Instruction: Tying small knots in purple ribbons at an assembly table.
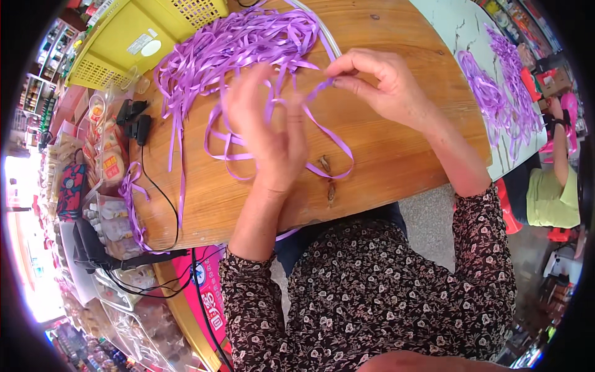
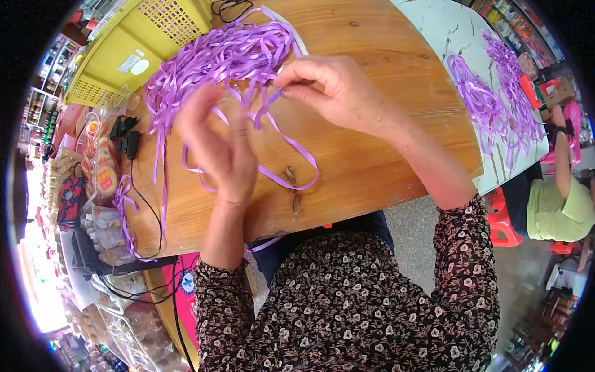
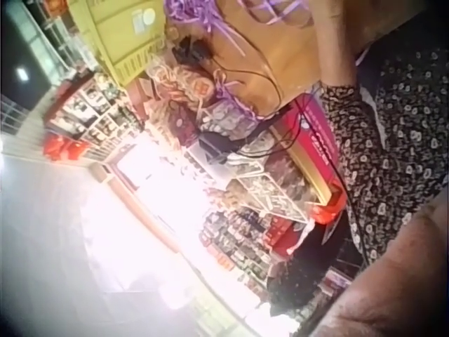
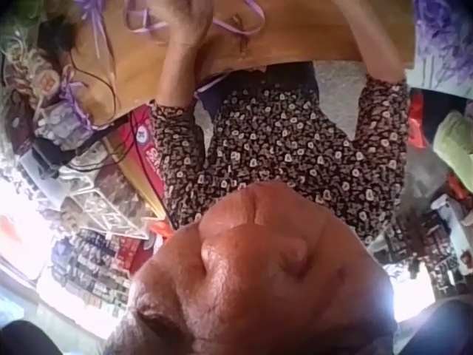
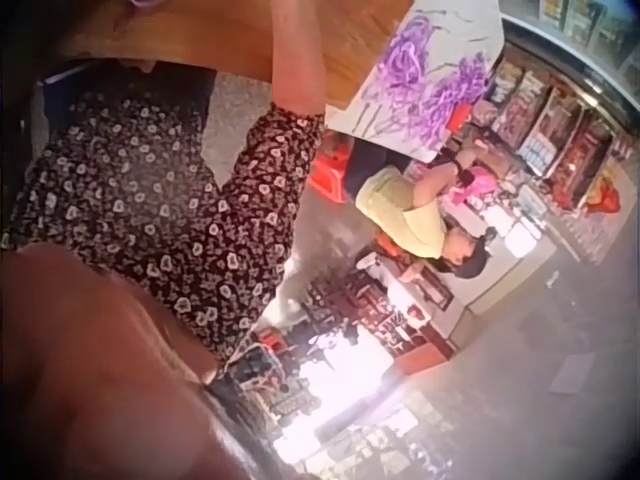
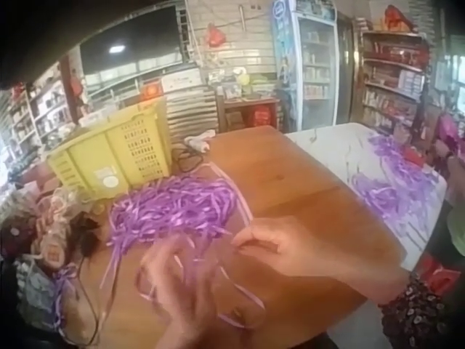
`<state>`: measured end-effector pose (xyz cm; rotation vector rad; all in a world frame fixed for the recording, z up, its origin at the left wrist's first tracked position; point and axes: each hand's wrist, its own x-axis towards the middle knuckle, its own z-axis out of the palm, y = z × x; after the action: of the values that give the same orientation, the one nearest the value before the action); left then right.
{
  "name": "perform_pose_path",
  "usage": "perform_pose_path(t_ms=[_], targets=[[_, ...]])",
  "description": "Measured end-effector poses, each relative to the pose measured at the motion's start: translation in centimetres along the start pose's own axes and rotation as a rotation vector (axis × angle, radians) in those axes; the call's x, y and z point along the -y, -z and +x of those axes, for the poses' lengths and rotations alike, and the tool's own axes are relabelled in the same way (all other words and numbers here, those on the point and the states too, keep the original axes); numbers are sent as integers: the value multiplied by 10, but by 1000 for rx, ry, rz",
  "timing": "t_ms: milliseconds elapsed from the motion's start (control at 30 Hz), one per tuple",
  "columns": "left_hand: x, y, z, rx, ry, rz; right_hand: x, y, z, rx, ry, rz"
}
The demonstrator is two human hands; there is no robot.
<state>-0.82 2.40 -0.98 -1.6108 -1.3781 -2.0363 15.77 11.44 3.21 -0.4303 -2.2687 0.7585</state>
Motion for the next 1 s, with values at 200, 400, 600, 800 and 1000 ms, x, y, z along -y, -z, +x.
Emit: perform_pose_path(t_ms=[200,400,600,800,1000], targets=[[-4,-5,-15,447,437,-315,5,-7,-3,-60,27,43],[6,21,13,-28,598,-155,-17,41,-17,3,-46,-43],[30,47,32,-265,635,-160,-30,77,-32,-173,-193,94],[30,13,17,61,0,761,-38,56,-43,-87,-226,-79],[-2,-19,-18,504,495,-329,-9,9,-34,24,84,-142]])
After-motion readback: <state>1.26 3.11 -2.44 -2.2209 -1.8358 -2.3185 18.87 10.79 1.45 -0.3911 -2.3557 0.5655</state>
